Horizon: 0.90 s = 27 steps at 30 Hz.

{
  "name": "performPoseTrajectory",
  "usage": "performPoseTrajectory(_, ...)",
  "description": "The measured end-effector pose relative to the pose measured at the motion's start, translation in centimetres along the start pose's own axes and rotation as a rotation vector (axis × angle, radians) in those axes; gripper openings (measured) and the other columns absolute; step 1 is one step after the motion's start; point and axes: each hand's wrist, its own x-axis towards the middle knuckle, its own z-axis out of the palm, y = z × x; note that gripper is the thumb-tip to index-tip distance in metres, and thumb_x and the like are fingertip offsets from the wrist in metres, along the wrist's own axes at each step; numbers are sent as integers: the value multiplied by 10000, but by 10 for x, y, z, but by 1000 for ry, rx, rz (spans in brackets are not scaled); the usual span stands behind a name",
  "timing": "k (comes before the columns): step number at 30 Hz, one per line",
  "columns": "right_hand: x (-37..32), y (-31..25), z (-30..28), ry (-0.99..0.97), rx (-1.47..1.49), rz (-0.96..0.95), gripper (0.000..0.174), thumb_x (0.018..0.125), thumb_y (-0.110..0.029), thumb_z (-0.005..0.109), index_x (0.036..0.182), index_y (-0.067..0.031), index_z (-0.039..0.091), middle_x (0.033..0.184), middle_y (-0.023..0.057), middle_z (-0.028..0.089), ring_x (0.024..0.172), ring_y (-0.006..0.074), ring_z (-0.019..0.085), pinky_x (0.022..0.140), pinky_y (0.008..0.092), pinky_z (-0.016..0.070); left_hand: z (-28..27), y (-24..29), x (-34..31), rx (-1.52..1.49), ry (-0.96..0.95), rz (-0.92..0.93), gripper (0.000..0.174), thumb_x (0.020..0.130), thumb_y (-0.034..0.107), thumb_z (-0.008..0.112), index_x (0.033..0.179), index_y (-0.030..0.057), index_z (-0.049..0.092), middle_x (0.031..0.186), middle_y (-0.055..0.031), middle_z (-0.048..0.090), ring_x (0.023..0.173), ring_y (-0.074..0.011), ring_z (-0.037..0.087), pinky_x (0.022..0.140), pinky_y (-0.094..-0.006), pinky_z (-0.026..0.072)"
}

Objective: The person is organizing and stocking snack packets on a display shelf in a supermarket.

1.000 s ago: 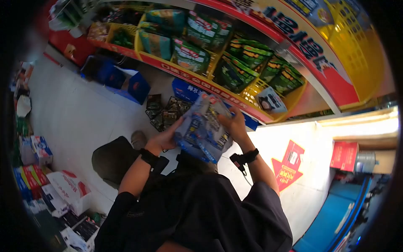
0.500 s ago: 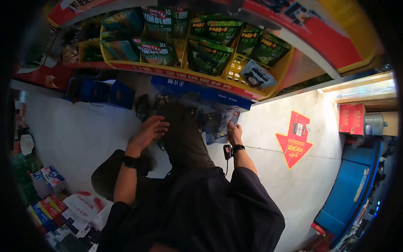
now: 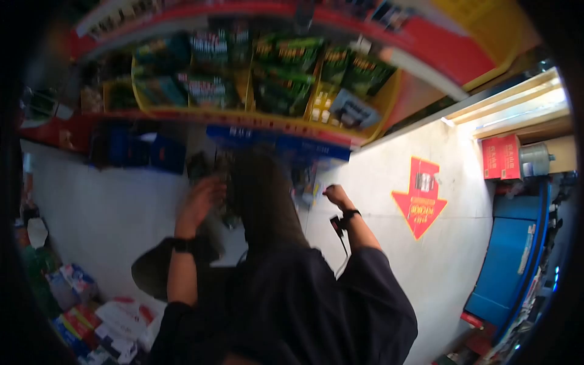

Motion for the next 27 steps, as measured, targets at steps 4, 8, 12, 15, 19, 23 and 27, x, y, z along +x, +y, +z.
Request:
performPoseTrajectory(4, -119, -169, -118, 36, -162, -466, 283, 942, -183, 650, 1188, -43, 658, 1097, 81, 711, 1018, 208, 655, 904, 345, 506, -9, -9, 26, -70, 10, 16, 279, 977, 211, 586, 1220, 75, 575, 1124, -124, 675, 1006, -240, 672, 845, -373, 557)
performPoseTrajectory(8, -293, -342, -220, 104, -255, -1099, 366, 925, -154, 679, 1256, -21, 596, 1173, 116, 668, 1104, 223, 641, 960, 377, 509, 17, 20, 30, 27, 9, 9, 240, 974, 211, 567, 1167, 69, 587, 1051, -114, 679, 917, -197, 662, 797, -336, 530)
performPoseTrajectory(12, -379, -472, -271, 703, -182, -1306, 413, 879, -161, 711, 1233, 3, 576, 1123, 154, 665, 992, 241, 654, 900, 359, 527, 33, 32, 39, 46, -58, 102, 215, 961, 183, 586, 1140, 67, 613, 1027, -110, 684, 894, -211, 667, 776, -343, 534)
performPoseTrajectory(15, -353, -556, -312, 1032, -799, -1473, 715, 801, -335, 800, 1372, -31, 495, 1288, 195, 574, 1179, 275, 560, 1016, 392, 447, 35, 39, 34, 42, -48, 126, 209, 952, 183, 603, 1126, 69, 621, 1009, -107, 681, 876, -211, 665, 763, -343, 531)
performPoseTrajectory(19, -305, -629, -336, 886, -829, -1360, 916, 730, -456, 838, 1423, -12, 437, 1371, 210, 521, 1308, 306, 487, 1090, 424, 389, 28, 42, 22, 25, -1, 106, 237, 958, 236, 604, 1124, 67, 603, 991, -78, 674, 871, -191, 653, 795, -332, 516)
performPoseTrajectory(23, -277, -654, -326, 946, -747, -1035, 1018, 707, -544, 824, 1441, 23, 405, 1391, 227, 506, 1271, 318, 527, 1059, 394, 427, 11, 33, 12, -33, 44, 123, 242, 951, 243, 614, 1106, 57, 605, 975, -84, 671, 858, -198, 652, 785, -343, 521)
performPoseTrajectory(27, -280, -662, -334, 866, -772, -1008, 1002, 715, -527, 827, 1436, 31, 413, 1380, 241, 525, 1221, 317, 569, 1026, 358, 458, -5, 27, 3, -79, 57, 178, 185, 946, 204, 608, 1077, 74, 627, 954, -94, 682, 840, -211, 659, 761, -379, 529)
